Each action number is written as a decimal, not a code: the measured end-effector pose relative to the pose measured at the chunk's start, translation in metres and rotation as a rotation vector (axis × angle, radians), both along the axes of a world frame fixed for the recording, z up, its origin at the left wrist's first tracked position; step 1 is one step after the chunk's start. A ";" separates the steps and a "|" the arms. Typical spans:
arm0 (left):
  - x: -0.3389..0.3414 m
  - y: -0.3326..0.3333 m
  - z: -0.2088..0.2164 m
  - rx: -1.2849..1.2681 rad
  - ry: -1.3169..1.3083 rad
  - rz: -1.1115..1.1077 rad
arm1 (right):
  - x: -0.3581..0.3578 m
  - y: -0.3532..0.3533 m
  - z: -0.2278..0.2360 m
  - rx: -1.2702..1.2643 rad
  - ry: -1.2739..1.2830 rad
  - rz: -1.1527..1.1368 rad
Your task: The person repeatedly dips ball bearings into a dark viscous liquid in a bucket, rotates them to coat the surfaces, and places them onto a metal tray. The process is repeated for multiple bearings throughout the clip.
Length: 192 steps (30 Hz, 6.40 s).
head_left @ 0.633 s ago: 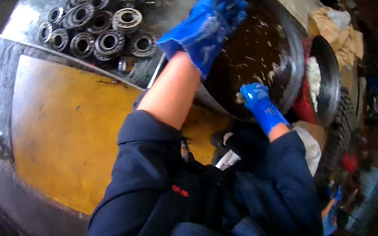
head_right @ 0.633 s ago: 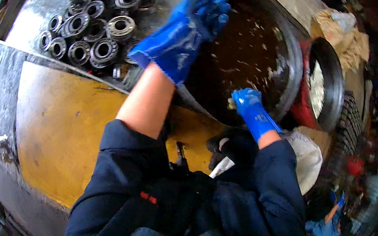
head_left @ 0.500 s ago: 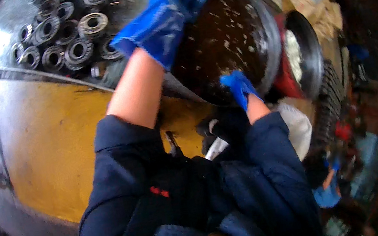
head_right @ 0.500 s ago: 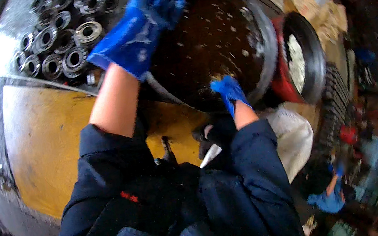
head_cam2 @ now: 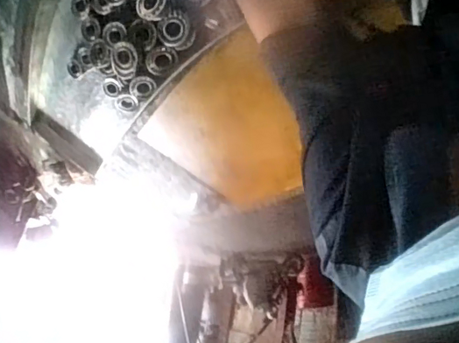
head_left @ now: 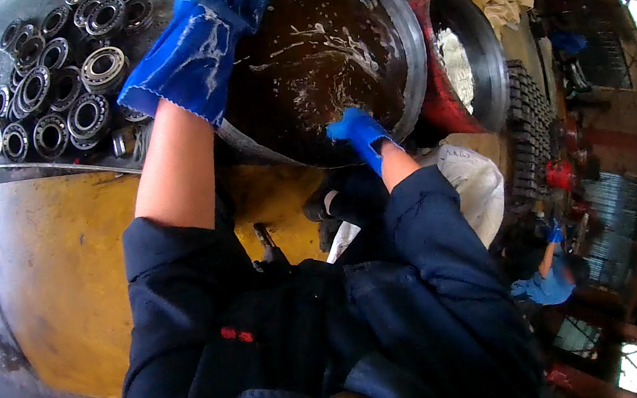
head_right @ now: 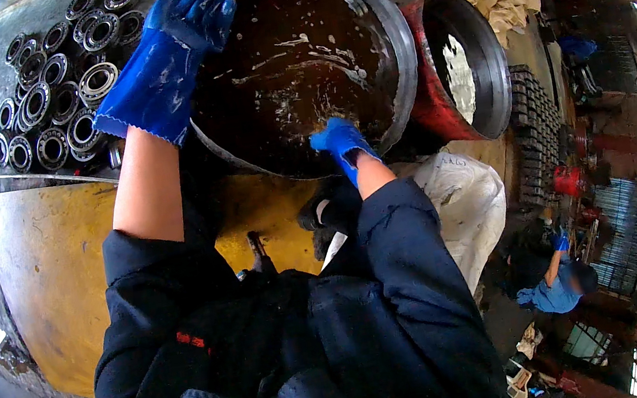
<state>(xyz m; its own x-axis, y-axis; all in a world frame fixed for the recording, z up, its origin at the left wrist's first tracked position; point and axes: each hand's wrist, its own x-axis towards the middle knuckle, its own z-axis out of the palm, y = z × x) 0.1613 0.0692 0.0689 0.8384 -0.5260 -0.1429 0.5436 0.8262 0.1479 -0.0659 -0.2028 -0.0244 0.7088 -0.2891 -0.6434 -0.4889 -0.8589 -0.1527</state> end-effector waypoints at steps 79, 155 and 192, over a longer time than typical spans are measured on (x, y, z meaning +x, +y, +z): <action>-0.191 -0.060 -0.053 2.219 -1.048 -0.111 | 0.003 -0.013 -0.028 0.050 -0.166 -0.133; -0.197 -0.052 -0.063 2.006 -0.846 -0.011 | -0.008 -0.050 -0.099 0.127 -0.236 -0.024; -0.187 -0.070 -0.065 1.972 -0.962 0.208 | 0.036 -0.056 -0.117 -0.267 -0.390 0.728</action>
